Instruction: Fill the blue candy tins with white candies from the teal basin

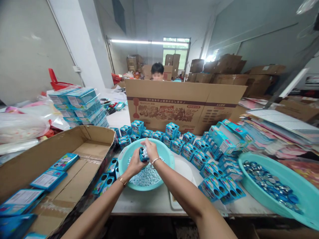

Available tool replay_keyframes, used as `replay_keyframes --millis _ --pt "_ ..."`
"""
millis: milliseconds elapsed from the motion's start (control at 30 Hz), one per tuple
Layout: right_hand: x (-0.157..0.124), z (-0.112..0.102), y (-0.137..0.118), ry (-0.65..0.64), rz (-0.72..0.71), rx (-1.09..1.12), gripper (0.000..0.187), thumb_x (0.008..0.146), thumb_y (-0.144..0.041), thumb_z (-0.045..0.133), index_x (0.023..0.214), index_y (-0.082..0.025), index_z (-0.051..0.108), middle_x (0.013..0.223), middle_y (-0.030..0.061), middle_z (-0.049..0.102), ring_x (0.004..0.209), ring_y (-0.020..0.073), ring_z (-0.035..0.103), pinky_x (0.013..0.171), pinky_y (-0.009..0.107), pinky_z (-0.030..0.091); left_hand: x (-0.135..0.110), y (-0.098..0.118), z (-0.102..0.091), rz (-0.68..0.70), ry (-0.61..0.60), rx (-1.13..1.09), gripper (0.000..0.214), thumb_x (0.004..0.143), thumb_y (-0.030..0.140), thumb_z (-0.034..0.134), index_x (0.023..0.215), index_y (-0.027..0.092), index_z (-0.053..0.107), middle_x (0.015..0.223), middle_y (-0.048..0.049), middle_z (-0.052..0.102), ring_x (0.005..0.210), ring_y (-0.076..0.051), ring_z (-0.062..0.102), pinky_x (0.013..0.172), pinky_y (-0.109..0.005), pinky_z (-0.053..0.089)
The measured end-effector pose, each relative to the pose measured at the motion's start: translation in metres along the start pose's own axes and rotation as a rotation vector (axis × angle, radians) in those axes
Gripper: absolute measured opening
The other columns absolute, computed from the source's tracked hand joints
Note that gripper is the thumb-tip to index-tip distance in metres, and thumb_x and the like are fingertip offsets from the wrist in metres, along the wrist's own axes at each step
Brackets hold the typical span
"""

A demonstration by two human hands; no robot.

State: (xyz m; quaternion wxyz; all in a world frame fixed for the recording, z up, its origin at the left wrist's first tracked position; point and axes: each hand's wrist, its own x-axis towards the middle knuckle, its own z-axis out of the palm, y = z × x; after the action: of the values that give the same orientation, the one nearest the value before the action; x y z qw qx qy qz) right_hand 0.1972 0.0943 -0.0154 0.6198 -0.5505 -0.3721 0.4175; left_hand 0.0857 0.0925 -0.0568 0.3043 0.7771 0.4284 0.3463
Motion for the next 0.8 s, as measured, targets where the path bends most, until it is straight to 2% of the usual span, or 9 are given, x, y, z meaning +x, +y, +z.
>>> replay_keyframes --millis 167,333,467,533,633,700,800 --pt "-0.004 -0.001 -0.004 -0.076 0.013 0.035 0.061 0.08 -0.073 0.051 0.087 -0.016 0.073 0.088 0.0109 0.074 0.099 0.0257 0.067 0.093 0.037 0.049 -0.004 0.001 0.002 0.011 -0.067 -0.062 0.063 0.063 0.02 0.071 0.121 0.015 0.047 0.12 -0.0112 0.056 0.116 -0.028 0.054 0.102 -0.043 0.043" --pt "-0.003 -0.008 -0.003 -0.095 -0.014 0.045 0.055 0.083 -0.066 0.054 0.092 -0.015 0.072 0.089 0.0106 0.074 0.098 0.0242 0.068 0.096 0.038 0.049 -0.002 0.002 0.003 -0.044 -0.083 -0.168 0.085 0.063 0.018 0.073 0.139 0.016 0.035 0.139 -0.0158 0.051 0.128 -0.029 0.051 0.107 -0.042 0.04" --pt "0.006 -0.029 -0.004 -0.196 -0.061 -0.114 0.041 0.078 -0.052 0.067 0.101 -0.018 0.071 0.099 0.007 0.073 0.104 0.0227 0.066 0.098 0.037 0.048 0.001 0.001 -0.002 -0.064 -0.147 -0.183 0.097 0.061 0.021 0.075 0.145 0.016 0.027 0.143 -0.0167 0.05 0.131 -0.029 0.05 0.109 -0.041 0.04" --pt "0.012 -0.043 -0.005 -0.212 -0.023 -0.264 0.044 0.072 -0.05 0.075 0.103 -0.019 0.07 0.097 0.0067 0.072 0.098 0.0226 0.066 0.093 0.038 0.05 0.0 0.0 -0.005 -0.092 -0.171 -0.177 0.1 0.061 0.022 0.075 0.147 0.016 0.025 0.14 -0.0162 0.052 0.126 -0.028 0.054 0.108 -0.042 0.041" --pt "0.016 -0.056 -0.003 -0.285 0.166 -0.465 0.052 0.066 -0.058 0.078 0.101 -0.02 0.07 0.087 0.0066 0.07 0.08 0.022 0.065 0.076 0.039 0.055 -0.001 -0.003 -0.008 -0.101 -0.192 -0.172 0.1 0.063 0.02 0.072 0.149 0.019 0.021 0.137 -0.0129 0.056 0.118 -0.026 0.061 0.104 -0.041 0.045" --pt "0.015 -0.056 0.001 -0.33 0.251 -0.528 0.054 0.063 -0.064 0.077 0.094 -0.021 0.071 0.082 0.0059 0.069 0.071 0.0205 0.063 0.065 0.036 0.056 -0.001 -0.005 -0.007 -0.073 -0.214 -0.158 0.1 0.063 0.016 0.069 0.15 0.022 0.02 0.137 -0.0117 0.058 0.12 -0.027 0.06 0.104 -0.041 0.045" --pt "0.013 -0.049 0.009 -0.308 0.249 -0.578 0.047 0.059 -0.059 0.081 0.081 -0.02 0.069 0.075 0.0053 0.067 0.064 0.0199 0.061 0.057 0.034 0.054 -0.002 -0.01 -0.005 -0.025 -0.238 -0.136 0.098 0.062 0.013 0.066 0.15 0.021 0.023 0.141 -0.0137 0.055 0.128 -0.028 0.055 0.105 -0.042 0.043"
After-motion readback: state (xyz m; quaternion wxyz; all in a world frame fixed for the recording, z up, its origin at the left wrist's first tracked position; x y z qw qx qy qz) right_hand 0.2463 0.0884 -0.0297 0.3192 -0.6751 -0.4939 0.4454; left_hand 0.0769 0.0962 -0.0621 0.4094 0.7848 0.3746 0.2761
